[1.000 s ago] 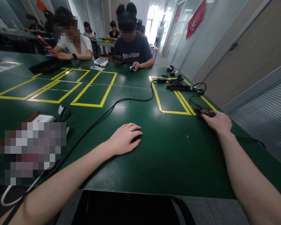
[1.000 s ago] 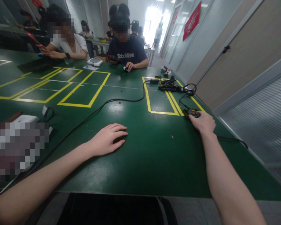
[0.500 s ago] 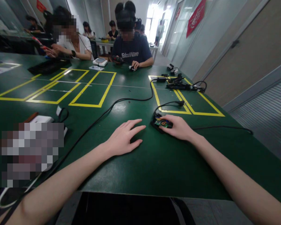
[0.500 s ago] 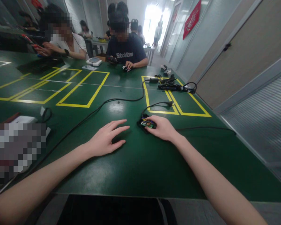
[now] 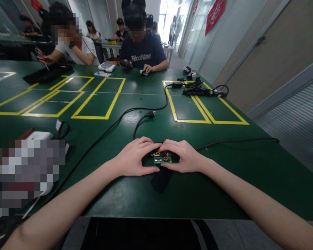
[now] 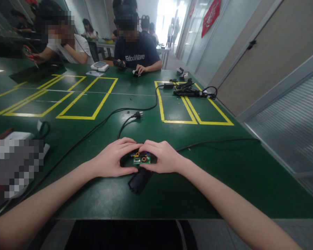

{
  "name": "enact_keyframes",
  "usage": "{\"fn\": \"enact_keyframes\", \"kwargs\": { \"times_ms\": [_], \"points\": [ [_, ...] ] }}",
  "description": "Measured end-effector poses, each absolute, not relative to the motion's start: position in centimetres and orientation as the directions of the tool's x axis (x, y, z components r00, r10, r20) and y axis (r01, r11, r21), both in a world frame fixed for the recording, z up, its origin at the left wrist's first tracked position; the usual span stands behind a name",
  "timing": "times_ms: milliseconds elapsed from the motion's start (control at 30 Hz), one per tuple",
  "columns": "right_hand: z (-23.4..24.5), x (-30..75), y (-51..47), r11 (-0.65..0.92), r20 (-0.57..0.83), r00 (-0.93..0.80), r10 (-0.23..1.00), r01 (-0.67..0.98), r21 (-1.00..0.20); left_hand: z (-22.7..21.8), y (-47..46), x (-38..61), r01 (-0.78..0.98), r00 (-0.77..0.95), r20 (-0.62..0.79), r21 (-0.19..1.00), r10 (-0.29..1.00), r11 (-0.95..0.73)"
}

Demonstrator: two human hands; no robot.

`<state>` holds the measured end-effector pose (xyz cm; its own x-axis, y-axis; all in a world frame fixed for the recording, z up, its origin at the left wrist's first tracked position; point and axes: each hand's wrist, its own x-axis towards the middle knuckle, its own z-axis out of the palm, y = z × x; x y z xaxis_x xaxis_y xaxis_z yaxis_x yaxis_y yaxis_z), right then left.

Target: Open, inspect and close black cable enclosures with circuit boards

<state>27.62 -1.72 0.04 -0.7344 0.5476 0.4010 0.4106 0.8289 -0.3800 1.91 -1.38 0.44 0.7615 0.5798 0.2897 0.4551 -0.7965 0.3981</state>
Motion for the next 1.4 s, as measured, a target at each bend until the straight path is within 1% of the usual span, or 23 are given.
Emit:
{"fn": "enact_keyframes", "kwargs": {
  "times_ms": [133, 400, 567, 667, 867, 1100, 1200, 1300, 1400],
  "points": [
    [0.0, 27.6, -1.5, 0.835, 0.411, -0.733, 0.542, 0.413, -0.364, 0.3, -1.4, 2.0, 0.480, 0.751, 0.272, 0.401, 0.601, -0.781],
    [-0.2, 27.9, -1.0, 0.812, 0.401, -0.718, 0.570, 0.415, -0.411, 0.4, -1.7, 2.2, 0.464, 0.764, 0.232, 0.451, 0.603, -0.762],
    [-0.1, 28.0, -0.8, 0.823, 0.411, -0.724, 0.553, 0.400, -0.402, 0.1, -1.3, 2.1, 0.484, 0.764, 0.208, 0.443, 0.611, -0.755],
    [-0.1, 28.1, -0.7, 0.831, 0.424, -0.726, 0.541, 0.385, -0.401, 0.1, -0.9, 1.7, 0.506, 0.747, 0.217, 0.428, 0.629, -0.749],
    [-0.5, 28.5, -0.4, 0.799, 0.389, -0.709, 0.588, 0.433, -0.417, 0.1, -0.3, 1.1, 0.526, 0.721, 0.254, 0.405, 0.644, -0.748],
    [-0.8, 28.7, 0.0, 0.794, 0.388, -0.694, 0.607, 0.502, -0.343, -0.1, -0.2, 1.2, 0.493, 0.739, 0.237, 0.447, 0.630, -0.747],
    [-0.8, 28.8, 0.1, 0.792, 0.396, -0.686, 0.610, 0.514, -0.330, -0.1, -0.1, 1.2, 0.468, 0.732, 0.268, 0.470, 0.626, -0.749],
    [-0.8, 28.7, 0.1, 0.801, 0.401, -0.694, 0.598, 0.506, -0.318, 0.1, -0.1, 1.3, 0.435, 0.707, 0.337, 0.486, 0.622, -0.758],
    [-0.7, 28.5, 0.0, 0.826, 0.417, -0.714, 0.563, 0.497, -0.265, 0.4, -0.4, 1.7, 0.418, 0.686, 0.386, 0.484, 0.616, -0.769]
  ]
}}
